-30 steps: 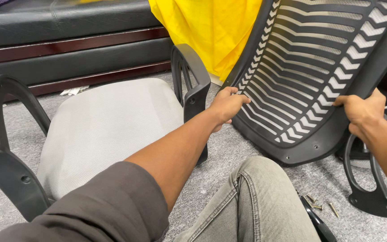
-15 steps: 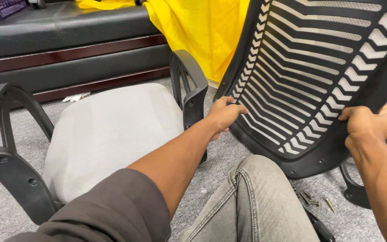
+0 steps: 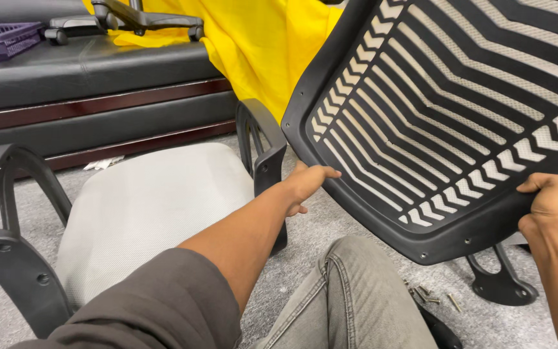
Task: The person attaches the backrest to the seat of an office chair. They align the backrest and then use a screwdriver to tighten screws at the connection points.
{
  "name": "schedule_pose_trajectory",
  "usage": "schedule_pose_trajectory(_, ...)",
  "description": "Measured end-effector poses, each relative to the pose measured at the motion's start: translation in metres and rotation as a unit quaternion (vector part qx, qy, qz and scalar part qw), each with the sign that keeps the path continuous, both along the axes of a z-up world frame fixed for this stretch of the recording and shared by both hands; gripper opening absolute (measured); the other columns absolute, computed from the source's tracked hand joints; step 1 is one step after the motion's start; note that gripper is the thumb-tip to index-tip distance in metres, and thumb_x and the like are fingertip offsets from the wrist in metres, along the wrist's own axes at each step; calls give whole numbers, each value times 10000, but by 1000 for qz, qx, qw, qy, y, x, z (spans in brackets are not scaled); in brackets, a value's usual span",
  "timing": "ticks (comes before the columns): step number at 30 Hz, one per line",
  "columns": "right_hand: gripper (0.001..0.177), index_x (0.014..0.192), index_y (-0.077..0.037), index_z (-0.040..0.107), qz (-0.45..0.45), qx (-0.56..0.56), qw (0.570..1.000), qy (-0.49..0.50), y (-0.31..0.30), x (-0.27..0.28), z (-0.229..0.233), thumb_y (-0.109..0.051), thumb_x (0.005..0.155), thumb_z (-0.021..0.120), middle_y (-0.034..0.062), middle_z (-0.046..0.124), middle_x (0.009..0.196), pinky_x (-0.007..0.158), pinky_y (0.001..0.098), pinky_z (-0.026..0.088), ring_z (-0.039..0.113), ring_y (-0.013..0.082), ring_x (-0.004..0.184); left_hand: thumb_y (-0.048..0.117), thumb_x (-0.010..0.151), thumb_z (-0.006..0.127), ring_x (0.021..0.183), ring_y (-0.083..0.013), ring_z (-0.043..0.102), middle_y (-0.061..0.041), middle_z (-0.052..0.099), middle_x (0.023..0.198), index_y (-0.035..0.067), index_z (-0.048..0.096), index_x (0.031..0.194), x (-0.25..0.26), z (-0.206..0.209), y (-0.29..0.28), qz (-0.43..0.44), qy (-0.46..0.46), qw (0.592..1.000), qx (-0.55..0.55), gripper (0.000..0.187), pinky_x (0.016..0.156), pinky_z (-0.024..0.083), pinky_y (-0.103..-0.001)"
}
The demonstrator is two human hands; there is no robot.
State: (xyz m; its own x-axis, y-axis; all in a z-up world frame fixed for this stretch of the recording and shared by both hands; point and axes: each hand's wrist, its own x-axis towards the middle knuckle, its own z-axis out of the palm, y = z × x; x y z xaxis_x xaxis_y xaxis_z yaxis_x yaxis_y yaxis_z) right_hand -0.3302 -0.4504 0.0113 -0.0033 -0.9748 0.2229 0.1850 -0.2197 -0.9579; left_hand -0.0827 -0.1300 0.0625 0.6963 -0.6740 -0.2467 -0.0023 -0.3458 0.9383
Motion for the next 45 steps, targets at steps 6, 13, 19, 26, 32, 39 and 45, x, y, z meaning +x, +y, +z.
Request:
schedule_pose_trajectory(6,199,901,2,651,28,28,998,-38,-48,-34,-8,53,716,705,190,644,1015,771,451,576,658,266,834,421,808,685,1474,-318,367,-122,359,1610,144,250,1552,-1,12,-7,31,31,996,-73,905,1073,429,-605)
schedule_pose_trajectory(13,517,1153,34,515,24,13,991,-133,-29,-45,15,76,663,671,268,564,1232,1036,655,501,632,429,1128,346,933,667,1285,-387,624,-245,540,1442,-21,306,1451,-10,25,-1,115,45,964,-236,730,1021,500,-527)
schedule_pose_trajectory(19,683,1265,-25,394,43,19,995,-86,15,-10,52,79,656,686,278,468,1324,1025,675,483,514,452,1242,297,942,619,1173,-377,684,-227,586,1375,-34,395,1398,-10,31,52,160,52,939,-300,606,967,590,-530)
schedule_pose_trajectory(26,890,1396,-95,253,147,-2,986,-82,69,59,87,83,649,704,290,357,1431,1011,699,461,376,478,1376,397,966,632,1033,-370,748,-277,610,1310,-100,367,1355,4,30,129,296,8,927,-233,685,812,668,-481)
schedule_pose_trajectory(32,798,1297,1,281,288,-99,944,-127,142,120,115,191,641,693,253,534,1267,821,527,614,655,411,1147,409,990,586,962,-378,759,-279,643,1273,-121,432,1330,11,2,193,402,33,884,-235,648,674,671,-474)
schedule_pose_trajectory(39,489,1157,98,618,434,-217,873,-45,227,154,149,213,688,697,193,707,1180,943,374,640,726,336,1064,368,1027,536,982,-390,759,-320,578,1307,-109,183,1423,14,-20,251,507,102,815,-262,713,697,638,-447)
schedule_pose_trajectory(45,715,1455,73,360,512,-261,818,-16,257,191,163,22,845,729,177,625,1352,1099,344,512,632,262,1252,411,1048,502,1057,-395,722,-339,530,1337,-101,114,1454,26,-11,275,570,131,757,-290,760,774,642,-494)
